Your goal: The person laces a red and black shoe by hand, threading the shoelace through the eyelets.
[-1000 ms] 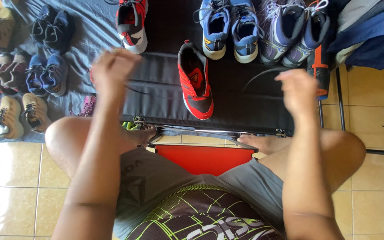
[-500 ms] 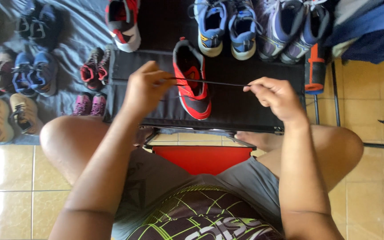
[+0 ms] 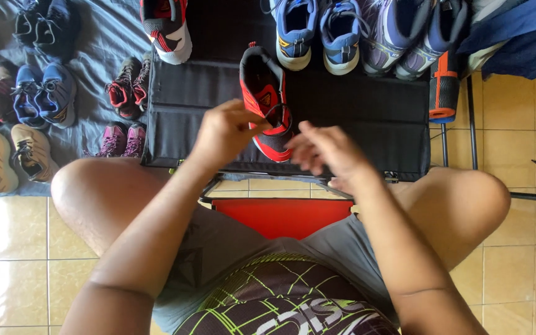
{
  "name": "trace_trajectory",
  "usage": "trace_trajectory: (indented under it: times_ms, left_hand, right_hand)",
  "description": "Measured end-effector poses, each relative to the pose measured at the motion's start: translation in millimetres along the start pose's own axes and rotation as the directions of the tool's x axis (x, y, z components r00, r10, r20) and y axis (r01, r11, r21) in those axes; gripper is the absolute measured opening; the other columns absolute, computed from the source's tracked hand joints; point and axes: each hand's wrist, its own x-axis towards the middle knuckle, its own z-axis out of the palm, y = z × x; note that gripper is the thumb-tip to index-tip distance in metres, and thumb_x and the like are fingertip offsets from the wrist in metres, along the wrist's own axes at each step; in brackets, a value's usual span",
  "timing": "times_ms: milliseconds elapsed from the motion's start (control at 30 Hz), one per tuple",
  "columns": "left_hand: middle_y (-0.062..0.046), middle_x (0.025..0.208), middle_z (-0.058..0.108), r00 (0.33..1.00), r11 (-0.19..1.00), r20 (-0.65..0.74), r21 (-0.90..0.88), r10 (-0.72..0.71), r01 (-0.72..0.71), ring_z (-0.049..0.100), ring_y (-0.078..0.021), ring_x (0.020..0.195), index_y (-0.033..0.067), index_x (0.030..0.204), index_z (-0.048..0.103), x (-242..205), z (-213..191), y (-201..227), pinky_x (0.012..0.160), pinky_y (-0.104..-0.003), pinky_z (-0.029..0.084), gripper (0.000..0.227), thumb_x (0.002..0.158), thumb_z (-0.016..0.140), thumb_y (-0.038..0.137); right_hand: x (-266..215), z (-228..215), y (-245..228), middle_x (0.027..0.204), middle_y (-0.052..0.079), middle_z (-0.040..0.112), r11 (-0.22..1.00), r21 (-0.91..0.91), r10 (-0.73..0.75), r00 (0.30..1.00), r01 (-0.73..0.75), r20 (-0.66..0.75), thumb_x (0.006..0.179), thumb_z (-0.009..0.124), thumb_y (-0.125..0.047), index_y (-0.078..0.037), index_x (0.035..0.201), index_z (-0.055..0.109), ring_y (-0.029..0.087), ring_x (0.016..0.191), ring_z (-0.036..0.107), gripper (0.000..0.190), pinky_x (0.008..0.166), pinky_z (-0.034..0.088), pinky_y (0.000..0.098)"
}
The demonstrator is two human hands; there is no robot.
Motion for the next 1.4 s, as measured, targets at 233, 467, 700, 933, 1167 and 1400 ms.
trace_trajectory:
  times_ms: [233, 467, 700, 933, 1167, 1400]
  left_hand:
    - [-0.003, 0.07, 0.056, 0.984, 1.0, 0.175, -0.016, 0.016, -0.013, 0.064, -0.0273, 0.062, 0.0162, 0.088, 0.078, -17.1, 29.1, 22.3, 0.062, -0.037, 0.052, 0.012, 0.088, 0.081, 0.028]
    - [-0.008, 0.067, 0.059, 0.975, 0.999, 0.222, -0.046, -0.017, 0.028, 0.065, -0.0308, 0.062, 0.0096, 0.088, 0.079, -3.3, -5.2, 14.1, 0.06, -0.038, 0.051, 0.015, 0.086, 0.083, 0.023]
    - [-0.006, 0.07, 0.058, 0.999, 0.971, -0.047, 0.238, 0.001, 0.011, 0.063, -0.0296, 0.066, 0.0118, 0.084, 0.075, 8.6, -61.1, -25.8, 0.066, -0.039, 0.05, 0.015, 0.099, 0.074, 0.011]
    - [-0.008, 0.099, 0.081, 0.902, 0.961, -0.419, 0.191, -0.104, 0.199, 0.061, -0.0153, 0.059, 0.0094, 0.131, 0.051, 1.8, -122.7, -46.7, 0.05, -0.033, 0.046, 0.022, 0.111, 0.05, 0.0]
    - [0.004, 0.081, 0.074, 0.949, 0.936, -0.02, 0.159, -0.316, 0.315, 0.072, -0.0247, 0.079, 0.0219, 0.096, 0.076, -3.2, -39.0, -44.6, 0.078, -0.039, 0.054, 0.01, 0.087, 0.08, 0.021]
    - [0.0, 0.08, 0.073, 0.948, 0.959, 0.155, 0.101, -0.278, 0.265, 0.073, -0.0259, 0.08, 0.0236, 0.093, 0.075, -8.2, 23.8, -60.5, 0.075, -0.04, 0.058, 0.019, 0.076, 0.084, 0.028]
  right_hand:
    - [39.7, -1.4, 39.3, 0.089, 0.022, 0.075, 0.947, 0.245, -0.18, 0.974, 0.21, -0.138, 0.097, 0.07, -0.02, 0.0, 0.102, 0.073, 0.028, 0.065, 0.075, 0.021, 0.052, 0.061, 0.0296]
    - [42.9, -74.3, 31.4, 0.09, 0.009, 0.071, 0.687, 0.687, -0.058, 0.961, 0.235, -0.271, 0.102, 0.065, -0.028, -0.005, 0.097, 0.069, 0.02, 0.083, 0.073, 0.024, 0.083, 0.065, 0.0319]
    - [24.4, -134.0, 16.3, 0.058, -0.016, 0.031, 0.756, 0.439, -0.236, 0.827, 0.486, -0.51, 0.107, 0.056, -0.043, -0.021, 0.096, 0.063, -0.003, 0.048, 0.033, 0.026, 0.046, 0.029, 0.0115]
    - [5.6, -178.5, 15.0, 0.095, 0.009, 0.065, 0.53, -0.768, -0.845, 0.305, 0.359, -0.44, 0.117, 0.05, -0.013, -0.003, 0.111, 0.07, 0.015, 0.066, 0.051, 0.023, 0.061, 0.041, 0.0327]
    - [50.0, -78.6, 44.5, 0.064, 0.004, 0.063, 0.839, -0.448, -0.468, 0.83, 0.308, -0.305, 0.096, 0.079, -0.025, -0.015, 0.1, 0.078, 0.008, 0.054, 0.055, 0.011, 0.044, 0.043, 0.0218]
    - [41.3, 3.5, 42.1, 0.046, 0.001, 0.052, 0.653, -0.719, -0.497, 0.851, 0.238, -0.17, 0.077, 0.09, -0.035, -0.011, 0.087, 0.069, 0.022, 0.043, 0.055, 0.034, 0.047, 0.045, 0.0347]
